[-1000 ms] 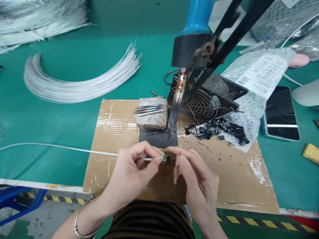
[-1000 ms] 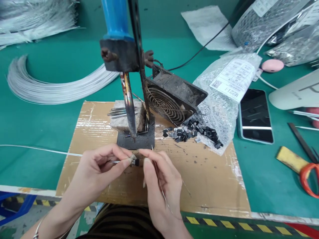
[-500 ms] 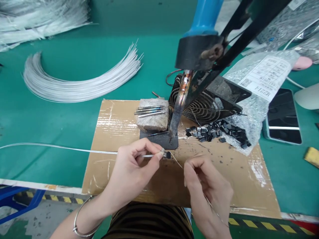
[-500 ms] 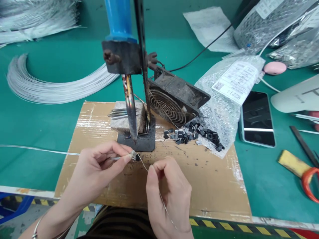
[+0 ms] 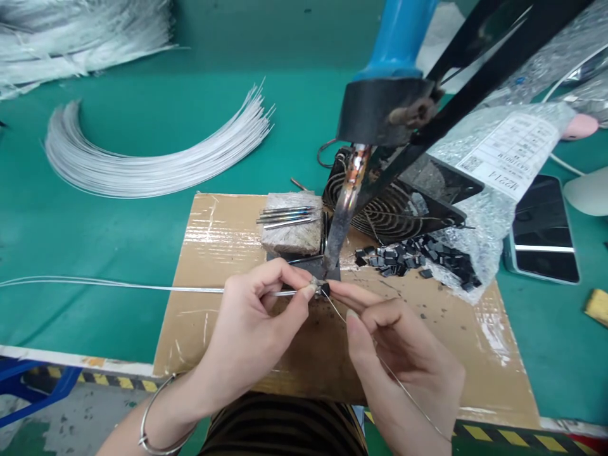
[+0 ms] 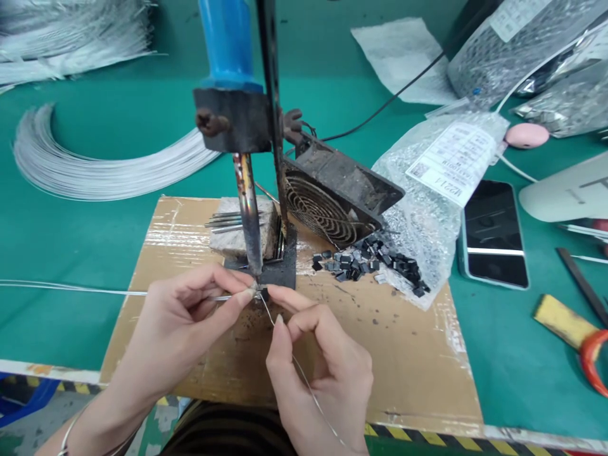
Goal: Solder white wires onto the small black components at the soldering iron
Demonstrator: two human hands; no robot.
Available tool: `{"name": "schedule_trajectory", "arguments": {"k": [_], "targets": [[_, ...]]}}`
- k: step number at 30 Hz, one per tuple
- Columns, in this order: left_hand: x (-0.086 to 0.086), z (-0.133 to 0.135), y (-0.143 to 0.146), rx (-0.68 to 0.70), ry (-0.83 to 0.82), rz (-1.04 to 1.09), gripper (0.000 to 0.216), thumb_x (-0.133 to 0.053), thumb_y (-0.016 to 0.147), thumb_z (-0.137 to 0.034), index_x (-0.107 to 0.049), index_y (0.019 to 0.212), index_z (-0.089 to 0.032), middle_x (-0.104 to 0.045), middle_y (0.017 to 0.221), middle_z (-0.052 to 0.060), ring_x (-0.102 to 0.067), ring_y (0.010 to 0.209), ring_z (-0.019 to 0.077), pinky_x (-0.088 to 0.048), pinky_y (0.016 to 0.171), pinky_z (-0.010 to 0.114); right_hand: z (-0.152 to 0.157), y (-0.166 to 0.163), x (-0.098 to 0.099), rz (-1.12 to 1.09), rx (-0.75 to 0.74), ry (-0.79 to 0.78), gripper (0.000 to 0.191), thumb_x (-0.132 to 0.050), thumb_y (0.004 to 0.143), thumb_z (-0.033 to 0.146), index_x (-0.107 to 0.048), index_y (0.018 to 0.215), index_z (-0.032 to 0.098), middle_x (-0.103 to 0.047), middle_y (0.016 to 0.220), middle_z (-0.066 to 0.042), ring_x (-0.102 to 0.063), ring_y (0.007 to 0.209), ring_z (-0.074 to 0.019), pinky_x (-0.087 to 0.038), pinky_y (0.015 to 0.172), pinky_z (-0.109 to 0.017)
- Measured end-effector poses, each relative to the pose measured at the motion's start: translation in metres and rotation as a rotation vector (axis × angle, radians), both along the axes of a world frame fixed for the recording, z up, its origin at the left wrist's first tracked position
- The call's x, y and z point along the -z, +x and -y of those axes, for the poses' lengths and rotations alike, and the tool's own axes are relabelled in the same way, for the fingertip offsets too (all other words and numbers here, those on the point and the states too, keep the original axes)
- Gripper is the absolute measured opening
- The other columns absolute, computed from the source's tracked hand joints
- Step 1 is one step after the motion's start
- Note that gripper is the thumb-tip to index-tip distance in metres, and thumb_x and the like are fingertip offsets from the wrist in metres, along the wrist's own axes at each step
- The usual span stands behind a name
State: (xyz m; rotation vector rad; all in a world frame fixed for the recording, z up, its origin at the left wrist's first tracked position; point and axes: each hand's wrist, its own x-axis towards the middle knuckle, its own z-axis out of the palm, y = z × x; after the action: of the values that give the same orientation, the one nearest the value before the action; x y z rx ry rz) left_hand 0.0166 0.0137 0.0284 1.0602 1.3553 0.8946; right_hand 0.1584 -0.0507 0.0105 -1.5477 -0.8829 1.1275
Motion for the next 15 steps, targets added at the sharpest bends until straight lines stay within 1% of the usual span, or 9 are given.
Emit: {"name": "schedule_trajectory", "arguments": {"k": [7, 12, 15], "targets": [[0.002, -0.005, 0.0, -0.007, 0.044, -0.048, 0.016, -0.072, 0.08, -0.008, -0.069, 0.069, -0.019, -0.079, 0.079, 0.0, -0.069, 0.071, 0.011, -0.052, 0.064, 0.018, -0.008, 0.0, 0.001, -0.031, 0.001, 0.011, 0.021, -0.072, 0.093, 0.022, -0.062, 0.076, 0.025, -0.082, 0.125, -0.008, -0.076, 0.121, -0.0265, -0.061, 0.102, -0.037], [0.0, -0.008, 0.001, -0.019, 0.042, -0.049, 0.014, -0.074, 0.079, -0.008, -0.07, 0.07, -0.018, -0.079, 0.078, 0.0, -0.069, 0.071, 0.0112, -0.051, 0.064, 0.018, -0.011, -0.003, -0.002, -0.048, 0.023, 0.032, 0.02, -0.072, 0.092, 0.019, -0.062, 0.076, 0.025, -0.082, 0.124, -0.005, -0.078, 0.117, -0.0236, -0.064, 0.097, -0.032], [-0.002, -0.009, 0.002, -0.016, 0.024, -0.059, 0.013, -0.074, 0.079, -0.01, -0.07, 0.07, -0.018, -0.079, 0.079, 0.001, -0.068, 0.071, 0.0121, -0.05, 0.062, 0.018, -0.012, -0.003, -0.005, -0.035, 0.024, 0.038, 0.021, -0.07, 0.093, 0.018, -0.062, 0.076, 0.024, -0.082, 0.124, -0.007, -0.079, 0.116, -0.0237, -0.065, 0.096, -0.032]]}}
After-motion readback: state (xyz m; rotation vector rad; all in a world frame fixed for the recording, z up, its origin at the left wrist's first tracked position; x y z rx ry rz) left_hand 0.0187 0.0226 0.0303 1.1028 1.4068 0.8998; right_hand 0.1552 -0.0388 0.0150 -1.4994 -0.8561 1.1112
